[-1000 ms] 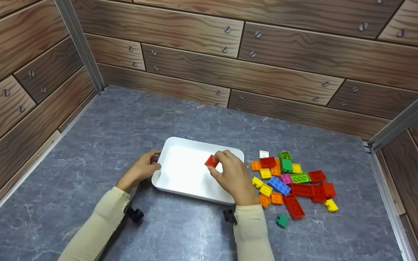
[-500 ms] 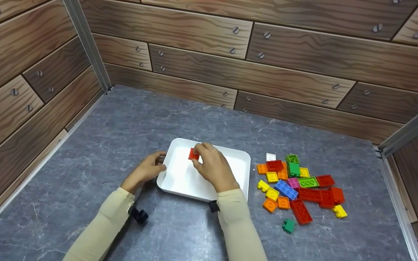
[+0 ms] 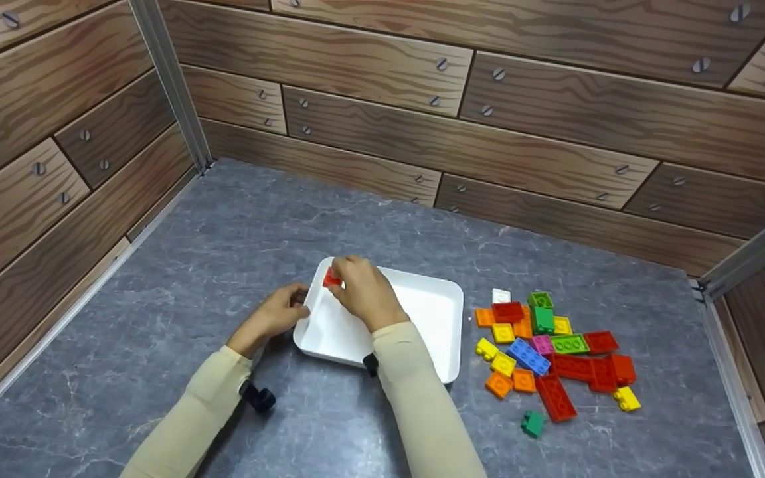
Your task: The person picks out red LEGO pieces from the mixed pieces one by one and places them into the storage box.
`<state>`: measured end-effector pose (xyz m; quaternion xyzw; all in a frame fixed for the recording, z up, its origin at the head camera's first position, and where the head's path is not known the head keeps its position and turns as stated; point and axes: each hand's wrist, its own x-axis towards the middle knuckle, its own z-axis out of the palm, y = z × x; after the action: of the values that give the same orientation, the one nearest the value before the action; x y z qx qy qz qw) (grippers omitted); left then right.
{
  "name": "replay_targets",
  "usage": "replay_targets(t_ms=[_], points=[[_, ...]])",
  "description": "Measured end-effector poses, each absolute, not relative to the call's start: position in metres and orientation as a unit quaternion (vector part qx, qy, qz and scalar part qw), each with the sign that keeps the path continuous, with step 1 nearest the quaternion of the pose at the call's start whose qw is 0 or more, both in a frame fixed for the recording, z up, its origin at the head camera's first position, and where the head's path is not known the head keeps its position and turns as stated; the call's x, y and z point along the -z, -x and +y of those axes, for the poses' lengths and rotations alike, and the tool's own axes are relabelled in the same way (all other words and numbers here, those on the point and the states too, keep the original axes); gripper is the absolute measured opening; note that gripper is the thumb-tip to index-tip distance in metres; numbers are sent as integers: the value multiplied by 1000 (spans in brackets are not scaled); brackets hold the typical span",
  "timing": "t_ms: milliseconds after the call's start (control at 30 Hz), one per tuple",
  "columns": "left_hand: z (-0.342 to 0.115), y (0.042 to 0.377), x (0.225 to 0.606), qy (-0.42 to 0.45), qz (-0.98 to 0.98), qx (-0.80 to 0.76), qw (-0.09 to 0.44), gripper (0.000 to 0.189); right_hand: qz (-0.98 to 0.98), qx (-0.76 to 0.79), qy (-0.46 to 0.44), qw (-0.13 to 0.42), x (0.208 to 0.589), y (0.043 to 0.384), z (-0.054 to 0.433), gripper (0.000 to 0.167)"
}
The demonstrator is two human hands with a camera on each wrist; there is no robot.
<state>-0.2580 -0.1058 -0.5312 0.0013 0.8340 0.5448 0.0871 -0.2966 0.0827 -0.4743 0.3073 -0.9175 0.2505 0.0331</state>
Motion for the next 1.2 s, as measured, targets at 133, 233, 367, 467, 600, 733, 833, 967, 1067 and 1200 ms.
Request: replay_targets(t_ms=[133, 233, 367, 467, 600, 733, 833, 967, 1067, 1200], points=[[-105, 258, 534, -9, 835, -543, 86, 44, -916, -258, -305, 33, 468, 302, 81, 12], [-103, 258, 535, -13, 838, -538, 90, 43, -920, -248, -301, 27, 472, 309, 80, 12], [-101, 259, 535, -13, 837, -539, 97, 45, -925, -219, -310, 8, 483, 318, 78, 14], [-99, 259, 535, -11, 837, -537, 102, 46, -928, -197, -316, -2, 490, 323, 78, 16], [-97, 258, 536, -8, 840, -533, 104, 44, -930, -179, -320, -13, 497, 325, 78, 15], [-97, 258, 535, -6, 834, -541, 104, 42, -930, -169, -326, -18, 500, 326, 78, 14], [-97, 258, 533, -4, 833, -544, 104, 43, -929, -164, -332, -16, 503, 327, 78, 14], [-99, 258, 532, -3, 833, -544, 106, 45, -928, -161, -335, -14, 506, 328, 78, 15], [-101, 257, 531, -3, 830, -548, 105, 47, -929, -162, -331, -19, 504, 328, 75, 15], [-106, 256, 530, -1, 825, -557, 95, 48, -929, -168, -328, -29, 498, 325, 70, 14]])
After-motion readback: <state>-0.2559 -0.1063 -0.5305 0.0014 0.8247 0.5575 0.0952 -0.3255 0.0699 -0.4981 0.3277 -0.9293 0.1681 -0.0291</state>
